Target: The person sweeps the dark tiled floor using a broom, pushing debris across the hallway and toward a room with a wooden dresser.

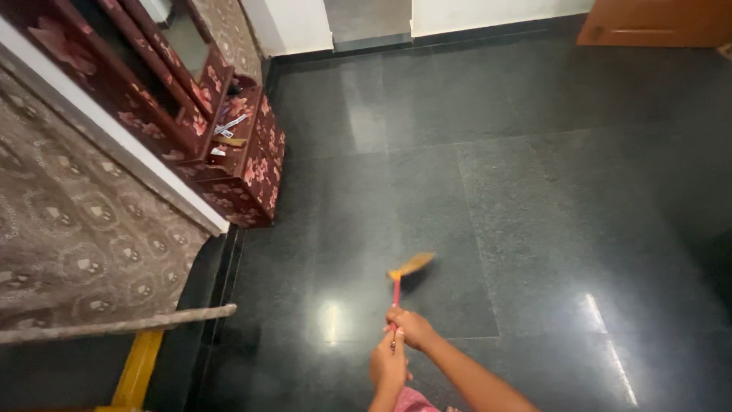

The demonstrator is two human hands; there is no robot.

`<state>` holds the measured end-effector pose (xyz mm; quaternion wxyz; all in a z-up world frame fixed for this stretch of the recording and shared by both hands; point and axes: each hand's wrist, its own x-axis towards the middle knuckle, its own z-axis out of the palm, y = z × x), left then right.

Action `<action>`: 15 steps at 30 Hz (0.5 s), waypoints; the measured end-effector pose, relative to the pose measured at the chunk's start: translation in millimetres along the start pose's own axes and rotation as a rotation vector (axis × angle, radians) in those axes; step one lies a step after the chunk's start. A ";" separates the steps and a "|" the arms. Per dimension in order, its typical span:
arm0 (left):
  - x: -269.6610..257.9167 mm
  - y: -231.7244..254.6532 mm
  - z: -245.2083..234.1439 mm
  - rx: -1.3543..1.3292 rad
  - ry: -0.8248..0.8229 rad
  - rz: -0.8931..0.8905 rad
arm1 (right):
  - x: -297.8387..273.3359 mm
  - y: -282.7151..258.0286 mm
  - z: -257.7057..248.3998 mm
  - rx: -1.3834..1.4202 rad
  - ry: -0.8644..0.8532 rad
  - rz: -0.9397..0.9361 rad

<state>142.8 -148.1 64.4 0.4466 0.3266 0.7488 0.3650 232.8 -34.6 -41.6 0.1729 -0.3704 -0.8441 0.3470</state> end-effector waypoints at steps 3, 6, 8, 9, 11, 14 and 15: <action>6.9 -13.0 11.7 -0.021 -0.016 -0.074 | -14.1 0.7 1.4 -0.046 -0.091 0.076; 22.9 -36.6 28.3 -0.131 -0.047 -0.164 | -33.5 7.6 -6.0 -0.148 -0.167 0.189; 31.5 -46.9 33.6 -0.258 -0.077 -0.159 | -44.6 8.8 -11.7 -0.208 -0.152 0.223; 32.9 -49.0 35.4 -0.321 -0.092 -0.156 | -46.2 11.7 -16.2 -0.232 -0.121 0.195; 31.6 -45.9 38.5 -0.339 -0.095 -0.149 | -47.3 19.4 -21.6 -0.273 -0.057 0.146; 14.0 -25.4 42.9 -0.233 -0.077 -0.072 | -40.8 27.8 -27.0 -0.292 0.123 0.132; 5.2 -18.4 43.0 -0.176 -0.066 -0.034 | -38.3 29.7 -29.4 -0.269 0.133 0.112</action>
